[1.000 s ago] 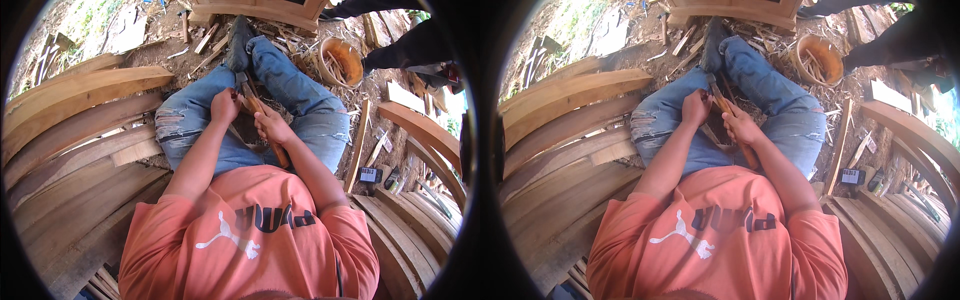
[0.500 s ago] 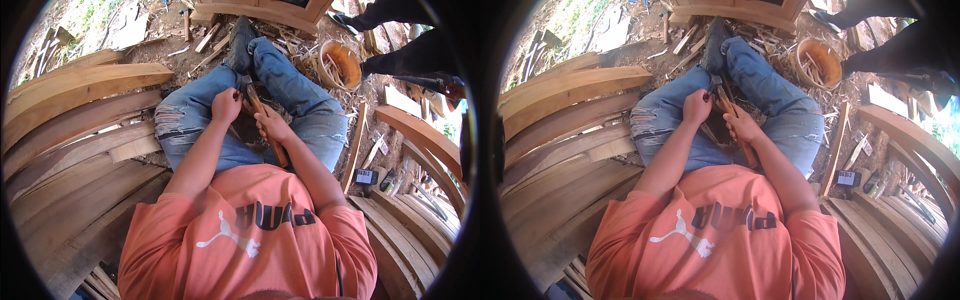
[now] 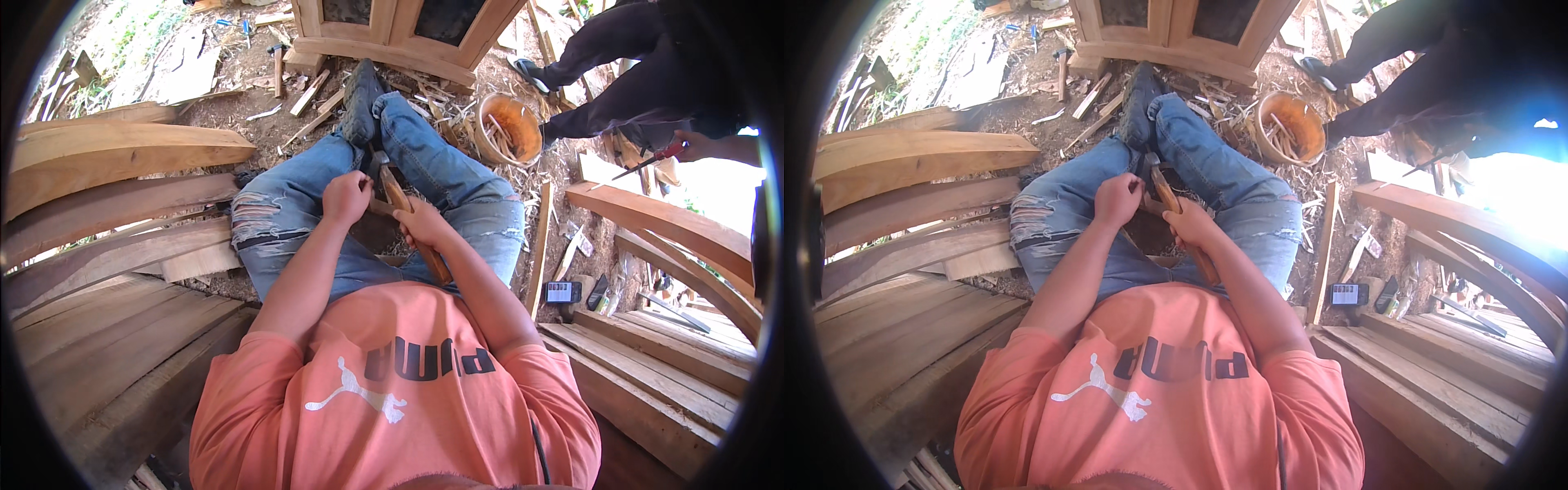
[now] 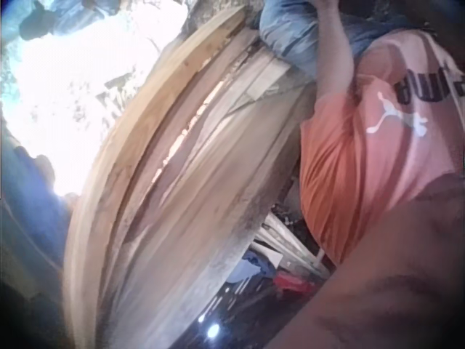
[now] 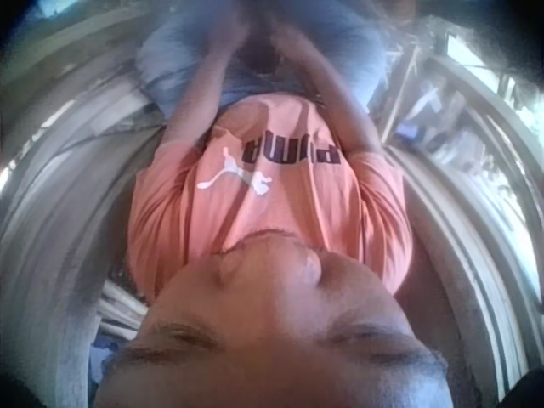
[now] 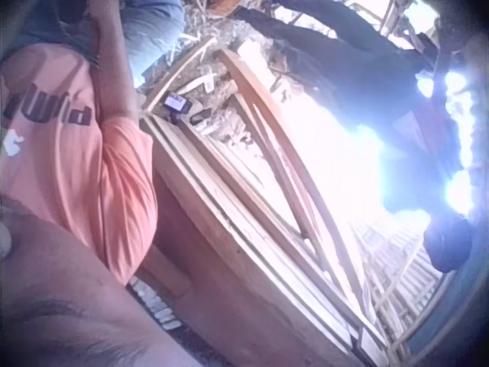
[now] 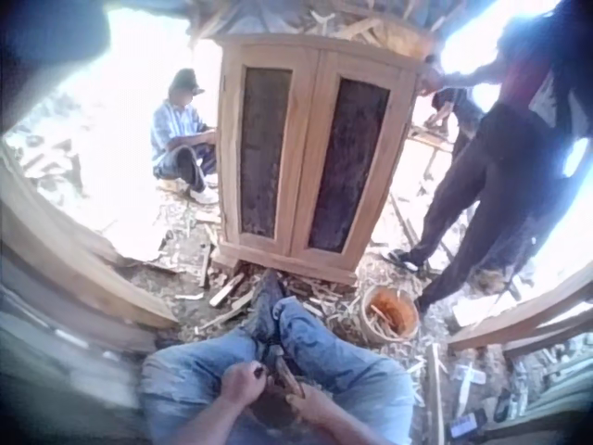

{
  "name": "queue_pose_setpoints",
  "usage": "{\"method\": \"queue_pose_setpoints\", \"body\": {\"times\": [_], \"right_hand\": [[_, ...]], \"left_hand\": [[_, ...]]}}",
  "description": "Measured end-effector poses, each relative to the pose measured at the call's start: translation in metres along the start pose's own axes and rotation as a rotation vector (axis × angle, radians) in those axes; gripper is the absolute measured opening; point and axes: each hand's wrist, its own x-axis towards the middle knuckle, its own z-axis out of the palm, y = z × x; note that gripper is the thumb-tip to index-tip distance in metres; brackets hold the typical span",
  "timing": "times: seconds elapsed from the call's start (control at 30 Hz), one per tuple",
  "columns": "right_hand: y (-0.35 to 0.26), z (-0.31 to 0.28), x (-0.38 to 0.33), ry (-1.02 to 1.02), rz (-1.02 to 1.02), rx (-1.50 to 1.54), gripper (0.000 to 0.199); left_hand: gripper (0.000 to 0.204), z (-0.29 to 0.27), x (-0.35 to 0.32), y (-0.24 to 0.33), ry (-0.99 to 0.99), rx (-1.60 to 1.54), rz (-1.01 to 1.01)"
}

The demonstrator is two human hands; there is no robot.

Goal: The person sits on the ground and uses a hammer to drive nails into small wooden pieces. They repeatedly pick up nails, position them, and strike them with the hammer while surrounded by wood scraps and a partially assembled wooden structure.

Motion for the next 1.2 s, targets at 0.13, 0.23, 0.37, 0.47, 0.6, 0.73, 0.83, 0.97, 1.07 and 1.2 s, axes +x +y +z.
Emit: {"method": "queue_pose_setpoints", "body": {"times": [0.13,0.23,0.37,0.47,0.6,0.73,0.83,0.97,1.07,1.2], "right_hand": [[0.023,0.001,0.013,-0.036,0.061,0.008,0.019],[0.021,0.003,0.008,-0.025,0.026,-0.002,0.018],[0.007,0.007,-0.008,0.043,-0.1,-0.064,0.016],[0.003,0.006,-0.01,0.09,-0.148,-0.111,0.017],[0.019,0.003,0.004,0.055,-0.054,-0.075,0.031],[0.016,0.007,0.002,0.066,-0.078,-0.086,0.033],[0.004,0.011,-0.007,0.114,-0.129,-0.181,0.037],[0.005,0.01,-0.003,0.301,-0.421,-0.36,0.041],[-0.001,0.016,0.003,0.258,-0.359,-0.388,0.038],[0.025,0.018,0.026,0.102,-0.098,-0.363,0.038]], "left_hand": [[0.014,0.014,-0.004,-0.002,-0.081,0.09,0.005],[0.015,0.009,-0.004,-0.003,-0.083,0.049,-0.01],[0.017,0.001,-0.001,0.008,0.037,-0.076,0.001],[0.018,-0.008,0.002,0.014,0.078,-0.196,0.008],[0.02,0.001,0.0,0.005,-0.015,-0.018,0.029],[0.024,-0.001,-0.001,0.002,-0.048,-0.05,-0.02],[0.03,-0.016,-0.002,0.017,-0.01,-0.146,-0.085],[0.041,-0.033,0.002,0.033,0.076,-0.337,-0.18],[0.046,-0.03,0.004,0.013,0.119,-0.315,-0.189],[0.044,-0.025,0.006,0.006,0.071,-0.33,-0.282]]}}
